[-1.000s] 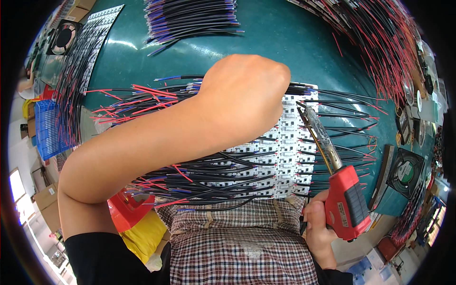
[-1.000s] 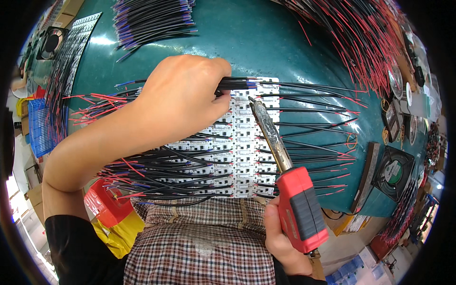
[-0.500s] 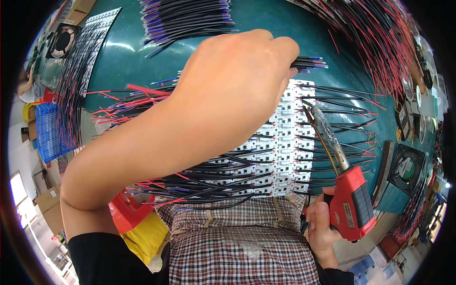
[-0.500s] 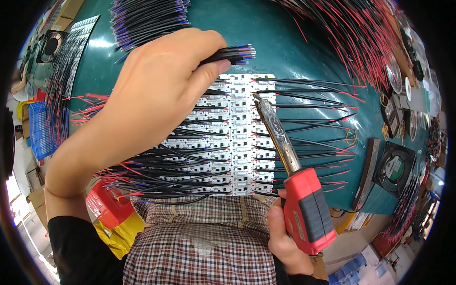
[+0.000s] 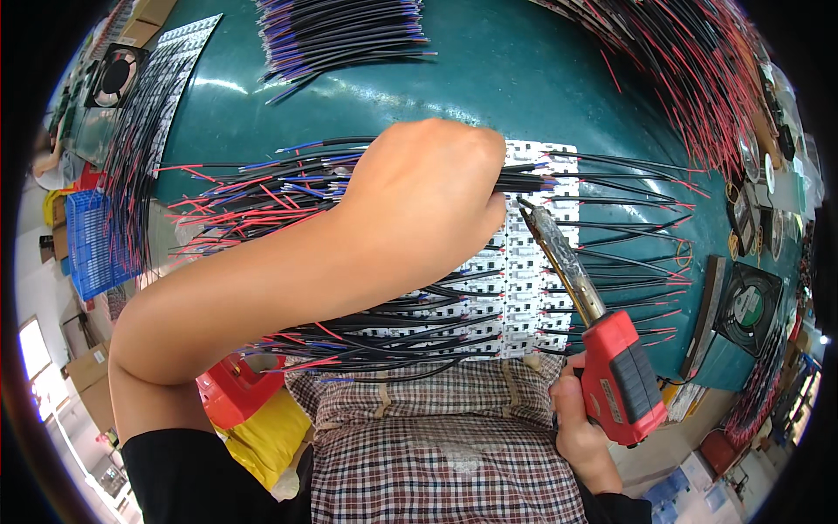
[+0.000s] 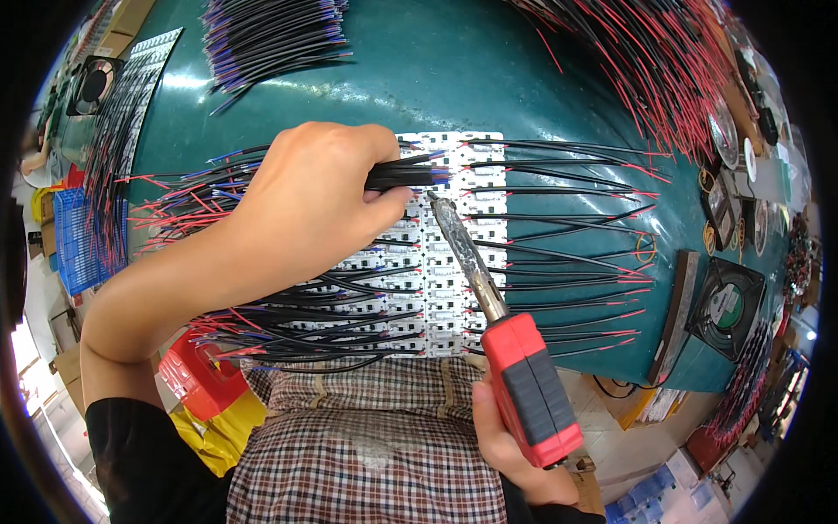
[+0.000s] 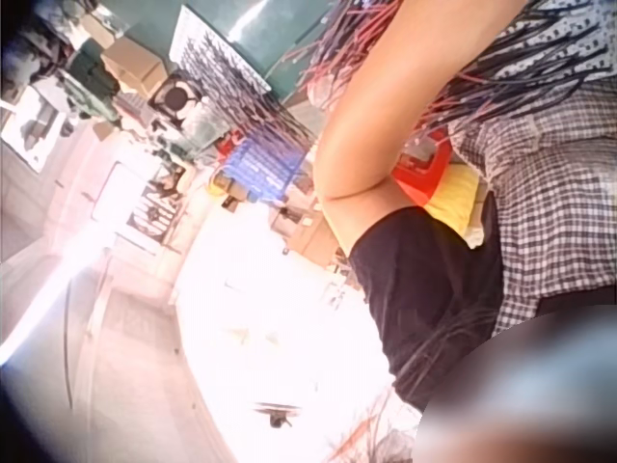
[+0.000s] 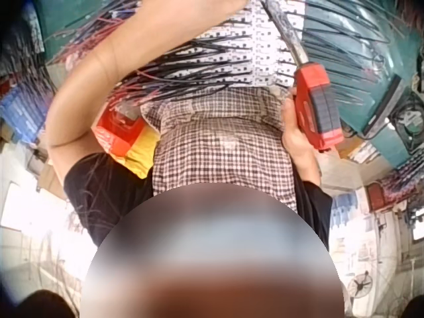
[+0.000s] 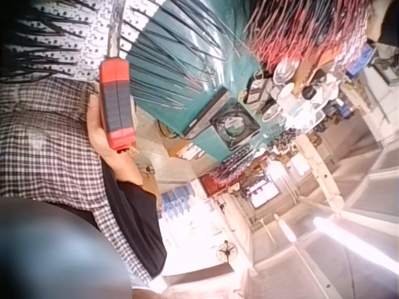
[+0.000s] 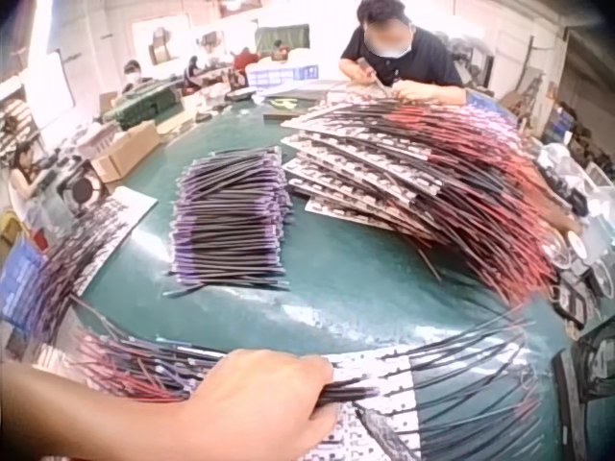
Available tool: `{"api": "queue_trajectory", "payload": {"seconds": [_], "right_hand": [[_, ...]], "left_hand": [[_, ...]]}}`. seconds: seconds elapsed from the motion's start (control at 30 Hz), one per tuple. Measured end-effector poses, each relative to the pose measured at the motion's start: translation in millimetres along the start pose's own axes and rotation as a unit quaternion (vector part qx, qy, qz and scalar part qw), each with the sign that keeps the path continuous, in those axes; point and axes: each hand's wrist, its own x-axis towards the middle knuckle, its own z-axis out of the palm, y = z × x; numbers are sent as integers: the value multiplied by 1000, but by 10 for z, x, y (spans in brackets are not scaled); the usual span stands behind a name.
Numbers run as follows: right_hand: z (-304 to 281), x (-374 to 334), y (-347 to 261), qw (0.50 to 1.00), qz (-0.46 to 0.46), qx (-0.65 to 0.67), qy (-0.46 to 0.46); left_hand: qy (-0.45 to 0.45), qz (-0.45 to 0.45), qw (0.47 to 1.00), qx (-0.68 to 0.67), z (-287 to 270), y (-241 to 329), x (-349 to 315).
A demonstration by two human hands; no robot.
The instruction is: The person solders wiring connections on long LED light strips using a soldering gun and solder from a spool, bracing the wires with tweezers.
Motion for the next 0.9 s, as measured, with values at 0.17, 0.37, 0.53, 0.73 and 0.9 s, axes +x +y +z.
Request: {"api": "queue_trajectory", "payload": {"seconds": [0.17, 0.37, 0.53, 0.73, 0.9], "right_hand": [[-60, 70, -18, 999, 1, -48, -11], [13, 93, 10, 997, -30, -63, 25], [12, 101, 18, 998, -17, -61, 27], [17, 107, -14, 999, 4, -39, 35], [-30, 81, -19, 999, 15, -5, -36]], "left_hand": [[-7, 3, 1000, 16, 22, -2, 3], [-22, -1, 1000, 19, 4, 33, 21], [-12, 4, 1000, 12, 26, 35, 11], [-11, 14, 1000, 18, 40, 50, 30], [-13, 15, 999, 29, 34, 63, 34]]}}
